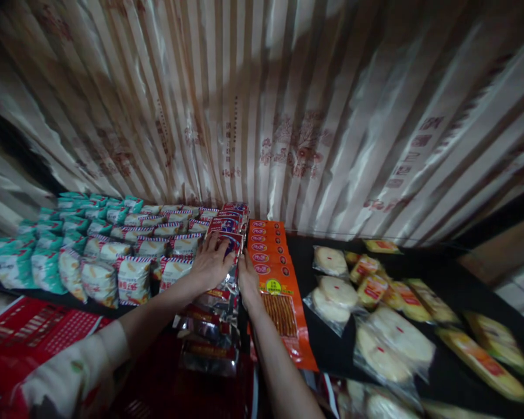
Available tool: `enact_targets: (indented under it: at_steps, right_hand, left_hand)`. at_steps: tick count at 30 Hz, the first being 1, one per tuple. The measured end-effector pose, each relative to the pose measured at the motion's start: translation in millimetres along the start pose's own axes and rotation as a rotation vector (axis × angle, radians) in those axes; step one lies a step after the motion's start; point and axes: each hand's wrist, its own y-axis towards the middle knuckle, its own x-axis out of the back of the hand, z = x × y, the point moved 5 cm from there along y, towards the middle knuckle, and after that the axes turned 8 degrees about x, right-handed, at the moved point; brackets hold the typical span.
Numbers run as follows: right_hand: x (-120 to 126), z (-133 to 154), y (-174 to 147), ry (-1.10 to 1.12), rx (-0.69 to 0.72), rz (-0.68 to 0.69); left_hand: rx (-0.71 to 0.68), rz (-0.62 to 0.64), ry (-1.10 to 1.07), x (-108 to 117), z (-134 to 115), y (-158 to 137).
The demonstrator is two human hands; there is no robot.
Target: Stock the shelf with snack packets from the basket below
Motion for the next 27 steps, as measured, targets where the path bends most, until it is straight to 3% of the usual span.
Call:
enact_targets:
  at_steps: [3, 6, 10, 14, 21, 27]
  right_hand:
    - [7, 6, -5, -0.016, -0.067, -0.059]
    - [27, 19, -8, -0.059, 0.036, -0.13]
    - [73, 22, -10, -0.253, 0.246, -0.268]
    - [105, 6, -12, -0.411, 0.256, -0.327]
    - [95, 11, -21, -0.362, 0.297, -0.3]
    - [71, 47, -32, -0.27, 0.459, -0.244]
  left_hand:
    - [-0.016, -0.014, 0.017, 2, 1, 2]
    - [-0.033, -0.012, 0.007, 2, 2, 4]
    - [-0.043, -0.03, 0.0, 4, 1, 0]
    - [-0.059, -0.058, 0.015, 7, 0, -6]
    - [-0.033, -0.122, -0.048, 19, -1, -18]
    - [-0.074, -0.268, -0.268, 28, 12, -71]
